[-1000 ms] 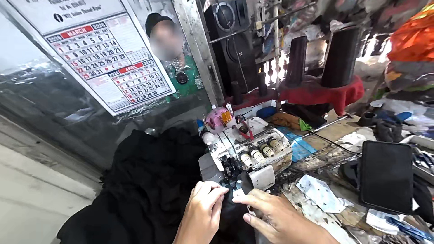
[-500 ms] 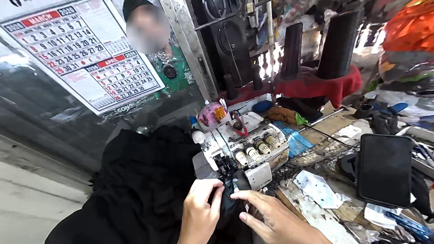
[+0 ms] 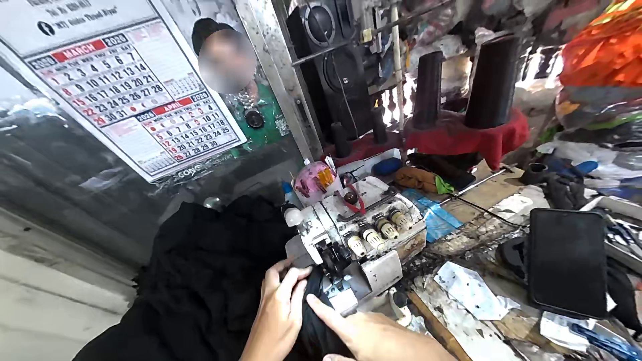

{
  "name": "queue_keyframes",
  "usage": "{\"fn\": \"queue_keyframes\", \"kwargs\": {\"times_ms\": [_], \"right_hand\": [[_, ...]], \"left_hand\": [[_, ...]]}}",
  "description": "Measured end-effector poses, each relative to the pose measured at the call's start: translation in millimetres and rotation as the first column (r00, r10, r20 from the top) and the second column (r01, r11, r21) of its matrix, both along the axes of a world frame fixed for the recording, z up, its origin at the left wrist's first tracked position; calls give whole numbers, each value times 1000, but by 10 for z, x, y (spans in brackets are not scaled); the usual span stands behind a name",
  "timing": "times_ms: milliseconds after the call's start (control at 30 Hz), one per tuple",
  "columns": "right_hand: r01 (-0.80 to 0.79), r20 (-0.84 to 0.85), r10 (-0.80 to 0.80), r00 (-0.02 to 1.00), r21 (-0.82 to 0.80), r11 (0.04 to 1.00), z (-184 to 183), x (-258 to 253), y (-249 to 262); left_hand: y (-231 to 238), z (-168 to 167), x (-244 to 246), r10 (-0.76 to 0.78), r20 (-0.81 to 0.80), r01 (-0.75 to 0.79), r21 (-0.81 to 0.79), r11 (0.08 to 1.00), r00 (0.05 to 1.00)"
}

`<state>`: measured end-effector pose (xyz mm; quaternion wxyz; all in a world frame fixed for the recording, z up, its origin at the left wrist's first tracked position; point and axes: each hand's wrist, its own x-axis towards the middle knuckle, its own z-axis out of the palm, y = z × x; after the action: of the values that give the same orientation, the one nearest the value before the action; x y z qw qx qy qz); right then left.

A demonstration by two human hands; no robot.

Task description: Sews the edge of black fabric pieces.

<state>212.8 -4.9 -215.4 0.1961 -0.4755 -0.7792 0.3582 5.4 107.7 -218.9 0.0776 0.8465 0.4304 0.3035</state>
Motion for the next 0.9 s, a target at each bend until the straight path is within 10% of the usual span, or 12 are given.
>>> {"fn": "queue_keyframes", "kwargs": {"times_ms": [167, 233, 333, 533, 667, 900], "right_hand": [[72, -476, 32, 879, 199, 977, -425, 54, -269], [340, -726, -231, 647, 4, 940, -549, 216, -463], [721, -775, -597, 207, -292, 629, -617, 430, -426], [633, -690, -411, 596, 89, 769, -159, 445, -886], [314, -123, -289, 949, 323, 893, 145, 417, -978], [370, -124, -476, 871, 802, 468, 1399, 1166, -799]], "left_hand": [[-623, 209, -107, 44, -250, -30, 61, 998, 967], [-968, 158, 236, -44, -232, 63, 71, 996, 972], [-1140, -133, 863, -223, -110, 230, 54, 972, 969], [-1038, 311, 111, -151, 100, 159, -86, 983, 984], [-1082, 878, -510, -44, 240, -22, 265, 964, 970], [-1787, 2131, -1163, 147, 353, -354, 645, 677, 924]]}}
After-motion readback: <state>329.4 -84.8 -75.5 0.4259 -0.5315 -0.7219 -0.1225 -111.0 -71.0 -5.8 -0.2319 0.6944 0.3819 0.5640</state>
